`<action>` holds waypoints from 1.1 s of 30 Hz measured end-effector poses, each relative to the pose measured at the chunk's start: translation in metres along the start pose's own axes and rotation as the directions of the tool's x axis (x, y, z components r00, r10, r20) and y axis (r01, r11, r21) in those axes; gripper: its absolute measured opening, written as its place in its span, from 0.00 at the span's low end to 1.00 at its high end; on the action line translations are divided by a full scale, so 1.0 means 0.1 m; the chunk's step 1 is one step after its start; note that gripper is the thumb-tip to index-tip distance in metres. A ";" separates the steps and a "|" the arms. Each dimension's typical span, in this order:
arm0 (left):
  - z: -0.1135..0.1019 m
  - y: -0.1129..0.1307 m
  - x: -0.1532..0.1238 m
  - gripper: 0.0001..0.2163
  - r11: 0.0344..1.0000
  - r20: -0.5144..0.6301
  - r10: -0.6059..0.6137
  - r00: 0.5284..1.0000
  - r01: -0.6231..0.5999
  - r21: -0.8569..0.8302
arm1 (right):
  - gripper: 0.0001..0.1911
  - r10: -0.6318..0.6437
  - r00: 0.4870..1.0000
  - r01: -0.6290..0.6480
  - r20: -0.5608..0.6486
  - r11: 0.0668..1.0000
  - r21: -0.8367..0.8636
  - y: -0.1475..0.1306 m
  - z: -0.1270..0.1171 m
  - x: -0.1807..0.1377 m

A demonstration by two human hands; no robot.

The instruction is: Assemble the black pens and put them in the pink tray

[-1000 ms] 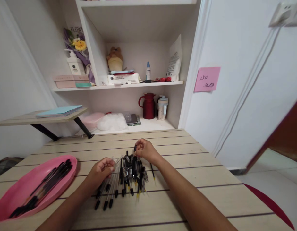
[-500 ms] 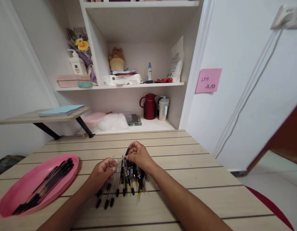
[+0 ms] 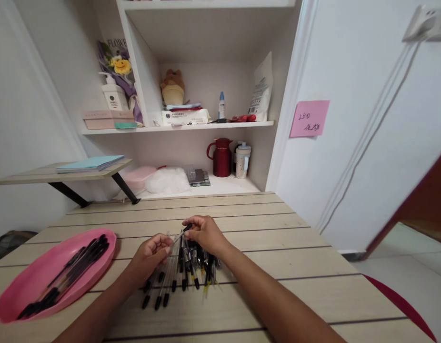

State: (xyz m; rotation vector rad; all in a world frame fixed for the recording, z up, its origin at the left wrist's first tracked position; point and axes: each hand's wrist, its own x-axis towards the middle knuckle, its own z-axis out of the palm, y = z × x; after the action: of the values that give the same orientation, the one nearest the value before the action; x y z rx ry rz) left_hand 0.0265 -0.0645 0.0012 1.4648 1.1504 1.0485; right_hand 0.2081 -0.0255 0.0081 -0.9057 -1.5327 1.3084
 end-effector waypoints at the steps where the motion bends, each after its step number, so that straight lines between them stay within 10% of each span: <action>1: 0.00 0.00 0.00 0.06 1.000 -0.003 0.001 1.000 -0.001 0.003 | 0.15 -0.002 1.000 0.002 0.013 1.000 -0.019 0.00 0.00 0.00; 26: 0.00 0.03 -0.04 0.15 0.996 0.019 0.021 1.000 -0.019 -0.084 | 0.10 0.037 0.996 -0.037 0.082 0.999 0.006 -0.08 0.07 -0.05; 30: 0.00 0.09 -0.06 0.17 0.999 -0.028 -0.029 0.999 0.029 0.017 | 0.07 0.013 1.000 -0.019 -0.029 0.974 -0.224 -0.19 -0.23 0.01; 33: -0.01 0.10 -0.04 0.16 0.997 -0.101 -0.033 0.994 0.040 0.062 | 0.06 0.039 0.992 -0.109 -0.124 0.762 -0.638 -0.22 -0.48 0.04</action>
State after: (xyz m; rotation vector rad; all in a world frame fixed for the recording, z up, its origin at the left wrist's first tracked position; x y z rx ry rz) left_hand 0.0264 -0.0695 0.0105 1.4495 1.2876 1.0781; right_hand 0.2526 -0.0100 0.0323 -1.4517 -1.9164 0.7474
